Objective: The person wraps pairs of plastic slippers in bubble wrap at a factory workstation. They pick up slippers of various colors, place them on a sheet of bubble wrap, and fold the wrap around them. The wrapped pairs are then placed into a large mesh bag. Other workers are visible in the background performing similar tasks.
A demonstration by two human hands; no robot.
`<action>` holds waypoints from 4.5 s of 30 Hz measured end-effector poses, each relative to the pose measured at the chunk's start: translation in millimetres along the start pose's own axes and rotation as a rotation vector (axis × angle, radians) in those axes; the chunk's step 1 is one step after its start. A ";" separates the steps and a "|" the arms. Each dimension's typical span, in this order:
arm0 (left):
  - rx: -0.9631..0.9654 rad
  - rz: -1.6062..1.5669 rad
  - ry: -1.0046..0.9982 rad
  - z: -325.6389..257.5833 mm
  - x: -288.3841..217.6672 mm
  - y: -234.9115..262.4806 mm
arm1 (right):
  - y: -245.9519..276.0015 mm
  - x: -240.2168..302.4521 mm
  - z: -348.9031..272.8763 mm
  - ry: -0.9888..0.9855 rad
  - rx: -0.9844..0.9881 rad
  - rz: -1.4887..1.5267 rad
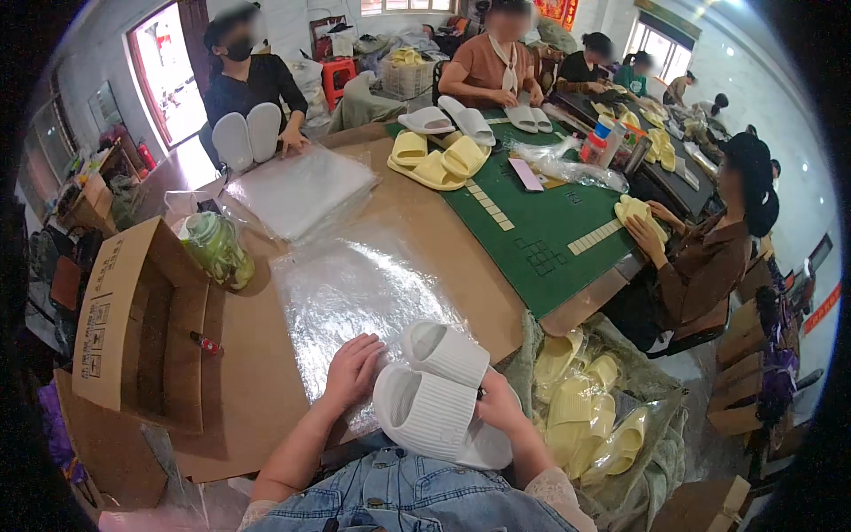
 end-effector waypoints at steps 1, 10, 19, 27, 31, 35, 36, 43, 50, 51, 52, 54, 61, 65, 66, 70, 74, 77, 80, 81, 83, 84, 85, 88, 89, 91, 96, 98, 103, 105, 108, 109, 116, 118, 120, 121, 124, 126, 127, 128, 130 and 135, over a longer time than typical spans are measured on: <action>0.002 -0.011 -0.002 -0.2 0.8 -0.1 | -0.6 2.5 1.4 0.019 -0.002 -0.015; 0.178 0.048 -0.003 -6.2 -4.4 -2.1 | 8.6 8.4 -18.3 -0.015 -0.084 -0.060; 0.061 0.101 -0.075 -6.5 6.3 2.1 | 21.8 8.1 1.2 0.047 -0.156 -0.108; 0.217 0.242 -0.041 -7.9 5.2 0.6 | 19.4 -0.4 3.9 0.053 -0.159 -0.158; 0.133 0.240 -0.074 -5.7 3.2 -1.5 | 21.0 9.0 -5.4 0.042 -0.164 -0.101; 0.059 0.215 -0.079 -8.5 5.1 -1.2 | 27.2 5.6 -13.4 0.037 -0.163 -0.176; 0.050 0.215 -0.075 -8.1 4.9 -1.8 | 27.8 7.1 -13.6 0.040 -0.162 -0.179; -0.053 -0.116 0.170 -0.2 20.6 11.4 | 20.7 44.1 -6.8 0.075 -0.106 -0.267; -0.088 -0.143 0.170 -1.7 25.2 12.2 | 24.3 32.5 -13.5 0.095 -0.119 -0.283; -0.083 -0.071 0.116 -1.7 17.6 13.1 | 26.7 31.1 -13.8 0.099 -0.130 -0.292; -0.077 0.001 0.061 -2.2 10.7 12.9 | 28.9 29.2 -14.3 0.103 -0.140 -0.301; 0.021 0.163 0.069 -3.4 7.7 2.3 | 32.2 18.8 -15.5 0.107 -0.159 -0.317; 0.006 0.317 -0.022 -9.9 -13.6 -8.2 | 42.1 4.9 -20.3 0.059 -0.196 -0.425; -0.092 0.159 0.028 -8.2 -14.7 5.3 | 57.8 18.8 -23.4 0.043 -0.246 -0.460; -0.105 0.118 0.066 -7.9 -10.5 6.5 | 64.6 26.8 -23.2 0.040 -0.255 -0.470; -0.087 -0.052 0.225 -2.4 -2.6 11.9 | 84.7 22.2 -31.8 0.027 -0.376 -0.330; -0.084 -0.141 0.251 -3.6 14.8 7.3 | 86.8 15.4 -34.4 0.064 -0.344 -0.411; -0.046 -0.147 0.153 -2.7 9.6 8.3 | 79.3 21.4 -32.0 0.081 -0.339 -0.371; -0.029 -0.050 0.054 -4.3 -1.9 9.9 | 75.8 25.2 -32.0 0.081 -0.328 -0.422; -0.026 0.008 0.059 -2.9 -5.2 8.8 | 75.6 26.2 -31.8 0.072 -0.323 -0.429; -0.023 0.102 0.049 -3.1 -7.6 6.7 | 74.8 28.1 -31.3 0.052 -0.313 -0.443; -0.025 0.139 0.034 -4.3 -8.1 4.7 | 75.2 30.9 -31.4 0.063 -0.324 -0.448; -0.027 0.175 0.020 -5.1 -8.3 2.7 | 75.0 33.8 -31.3 0.075 -0.336 -0.453; -0.081 0.216 0.015 -5.1 -6.4 0.1 | 71.5 39.1 -29.3 0.099 -0.321 -0.463; -0.093 0.237 0.003 -5.0 -5.4 -0.7 | 69.7 40.0 -28.5 0.105 -0.308 -0.465; -0.116 0.281 -0.026 -3.5 -5.0 -1.4 | 65.1 32.1 -28.4 0.110 -0.292 -0.410; -0.145 0.163 0.051 1.0 1.2 6.5 | 47.0 26.9 -23.2 0.082 -0.215 -0.381; -0.153 0.090 0.099 4.9 2.8 12.2 | 33.2 24.9 -19.2 0.036 -0.130 -0.342; -0.184 0.030 0.081 5.4 -12.4 22.5 | -16.3 40.2 4.9 0.177 0.070 -0.497; -0.196 0.019 0.042 3.7 -22.3 28.8 | -12.7 33.1 13.6 0.089 0.089 -0.537; -0.187 0.006 -0.003 0.3 -29.9 34.6 | -18.8 19.6 15.7 0.051 0.182 -0.697; -0.173 0.025 -0.052 1.2 -38.3 36.6 | -24.9 20.2 15.5 0.045 0.234 -0.718; -0.109 -0.018 -0.142 -7.4 -81.2 22.3 | -17.0 4.9 49.6 0.049 0.000 -0.608; -0.063 -0.057 -0.166 -7.5 -91.0 21.1 | -26.0 5.4 60.2 0.026 -0.021 -0.553; -0.024 -0.090 -0.201 -7.9 -104.2 23.1 | -36.5 7.8 69.1 0.126 -0.055 -0.566; 0.001 -0.129 -0.204 -8.4 -108.6 24.8 | -41.0 10.3 73.1 0.173 -0.091 -0.594; 0.059 -0.243 -0.170 -12.9 -111.7 26.4 | -53.0 9.3 97.5 0.163 -0.093 -0.595; 0.094 -0.280 -0.102 -18.8 -107.9 30.9 | -61.1 19.1 119.0 0.125 -0.110 -0.563; 0.092 -0.299 -0.099 -19.5 -109.9 32.7 | -65.5 8.5 133.0 0.112 -0.110 -0.598; 0.090 -0.319 -0.095 -20.4 -111.5 34.9 | -67.0 2.9 144.0 0.117 -0.134 -0.604; 0.116 -0.265 -0.068 -23.3 -112.8 41.0 | -72.6 4.6 167.2 0.137 -0.171 -0.610; 0.163 -0.174 -0.059 -28.2 -102.4 47.7 | -90.4 -9.2 208.6 0.087 -0.222 -0.719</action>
Point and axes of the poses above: each hand's wrist, its own z-axis towards the middle knuckle, its own y-axis out of the back of the hand, x = y × z, the point moved 9 cm from there along z, towards the middle knuckle, and after that the axes turned 6 degrees about y, right-handed, at the moved point
